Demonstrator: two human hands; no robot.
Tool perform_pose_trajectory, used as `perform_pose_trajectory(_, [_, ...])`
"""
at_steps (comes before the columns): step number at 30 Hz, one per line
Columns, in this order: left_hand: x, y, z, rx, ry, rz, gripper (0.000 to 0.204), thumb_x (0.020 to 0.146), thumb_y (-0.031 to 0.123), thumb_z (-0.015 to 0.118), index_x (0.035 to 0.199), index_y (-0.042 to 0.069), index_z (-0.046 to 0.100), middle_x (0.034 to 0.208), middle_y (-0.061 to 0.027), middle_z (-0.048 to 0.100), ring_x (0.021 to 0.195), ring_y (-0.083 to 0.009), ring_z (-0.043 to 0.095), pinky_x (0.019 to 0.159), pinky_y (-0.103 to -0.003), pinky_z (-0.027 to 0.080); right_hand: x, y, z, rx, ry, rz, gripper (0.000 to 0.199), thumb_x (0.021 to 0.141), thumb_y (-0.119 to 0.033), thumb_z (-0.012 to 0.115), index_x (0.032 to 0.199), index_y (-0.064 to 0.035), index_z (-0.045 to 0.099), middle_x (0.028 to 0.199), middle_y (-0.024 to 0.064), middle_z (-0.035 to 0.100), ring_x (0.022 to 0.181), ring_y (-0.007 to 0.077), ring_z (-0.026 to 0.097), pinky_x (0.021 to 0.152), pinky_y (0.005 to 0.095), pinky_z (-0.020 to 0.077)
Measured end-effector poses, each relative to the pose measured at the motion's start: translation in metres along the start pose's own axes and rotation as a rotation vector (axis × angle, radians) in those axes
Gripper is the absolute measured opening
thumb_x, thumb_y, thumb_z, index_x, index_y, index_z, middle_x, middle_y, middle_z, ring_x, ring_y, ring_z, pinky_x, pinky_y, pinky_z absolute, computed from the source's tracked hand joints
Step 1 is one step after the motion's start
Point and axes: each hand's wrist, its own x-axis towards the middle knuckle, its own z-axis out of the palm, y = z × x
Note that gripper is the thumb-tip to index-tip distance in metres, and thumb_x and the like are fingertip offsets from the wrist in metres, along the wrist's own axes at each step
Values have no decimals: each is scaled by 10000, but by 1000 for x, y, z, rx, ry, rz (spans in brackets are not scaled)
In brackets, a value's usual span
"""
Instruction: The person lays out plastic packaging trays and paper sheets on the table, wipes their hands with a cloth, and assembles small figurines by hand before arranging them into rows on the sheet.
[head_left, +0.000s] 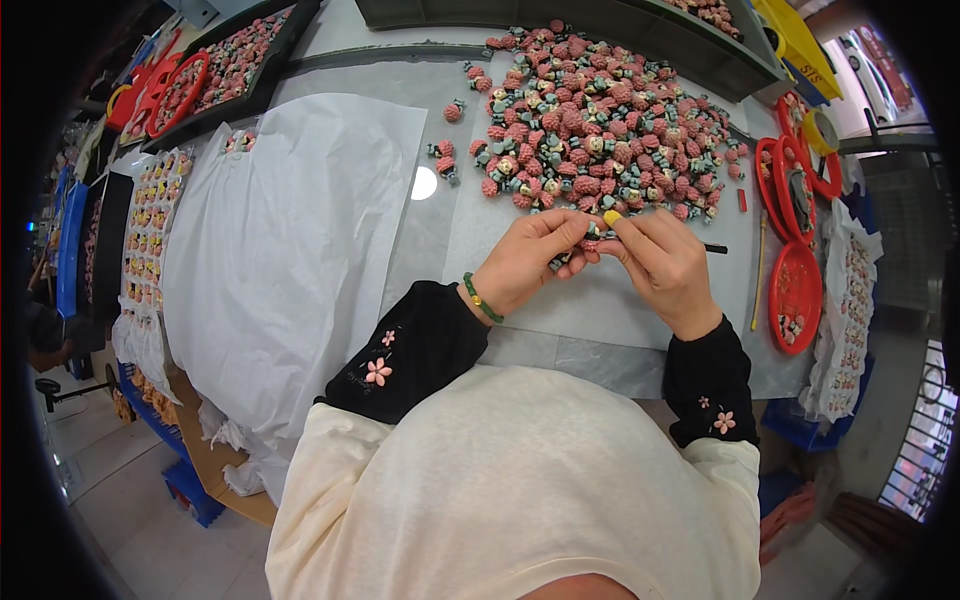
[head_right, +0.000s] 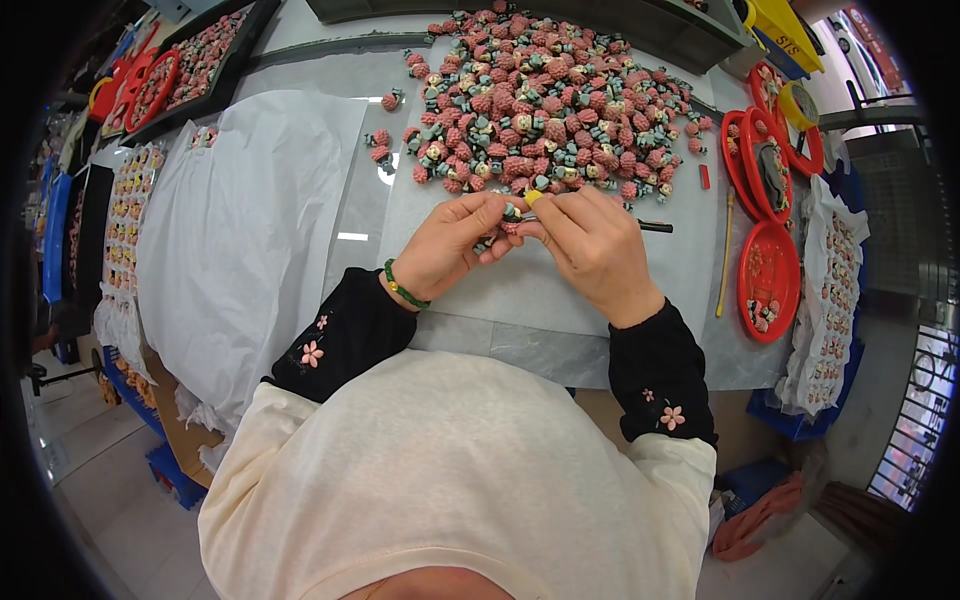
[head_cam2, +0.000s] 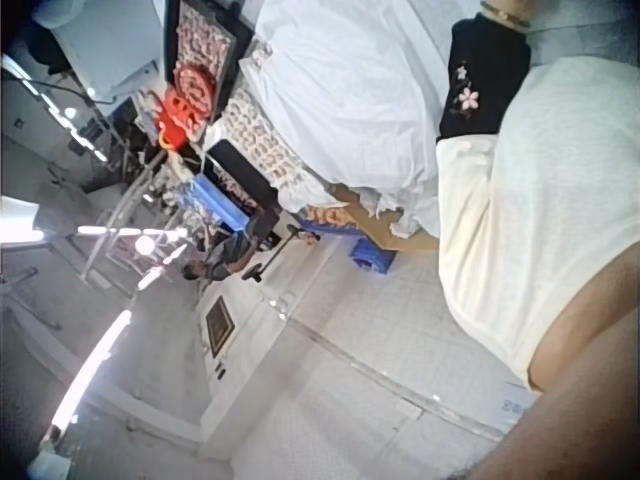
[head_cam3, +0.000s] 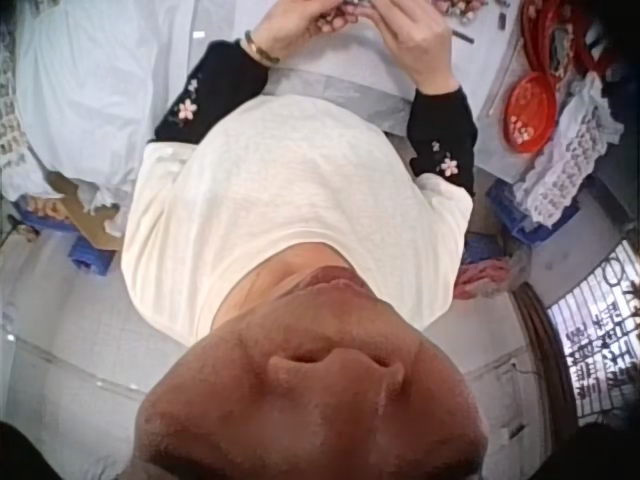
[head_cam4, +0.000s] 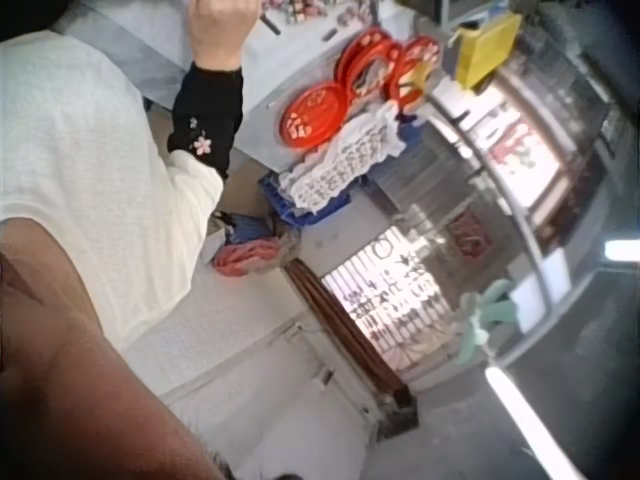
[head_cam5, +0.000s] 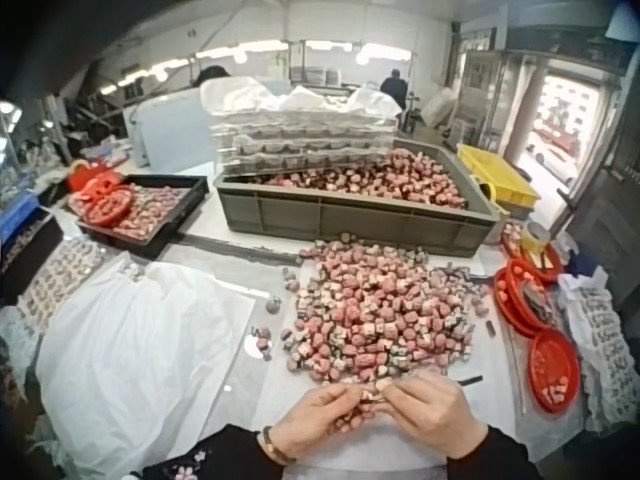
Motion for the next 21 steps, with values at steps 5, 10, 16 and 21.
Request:
perform_pose_trajectory(5, [1,-1,-1,8,-3,-3,309,919,273,437,1060,21,546,804,-40,564,655,-65,466,553,-192,350,-1,0,0,-9,-13,0,227,656,-95,706,839,-10,601,712,62,560,575,209,499,493,304,385])
perform_pose_trajectory(10, [0,1,2,-36,25,-2,259,894,284,492,936,43,575,761,-31,586,611,-47,476,528,-175,363,-2,1,2,-15,-1,-21,221,651,-80,705,833,-11,600,711,61,561,571,209,495,488,305,385])
perform_pose_trajectory(16, [-1,1,1,-16,35,-8,270,903,272,473,990,32,561,786,-38,584,626,-52,476,535,-182,357,-2,-1,2,-18,8,-38,206,645,-59,703,816,-7,600,696,60,559,568,207,494,486,300,385])
perform_pose_trajectory(21, [0,0,-1,10,26,-10,292,912,266,456,1049,26,551,803,-42,580,640,-55,474,545,-189,355,-3,-1,3,-40,27,-25,210,639,-61,707,813,-9,602,695,58,559,572,204,495,488,296,390])
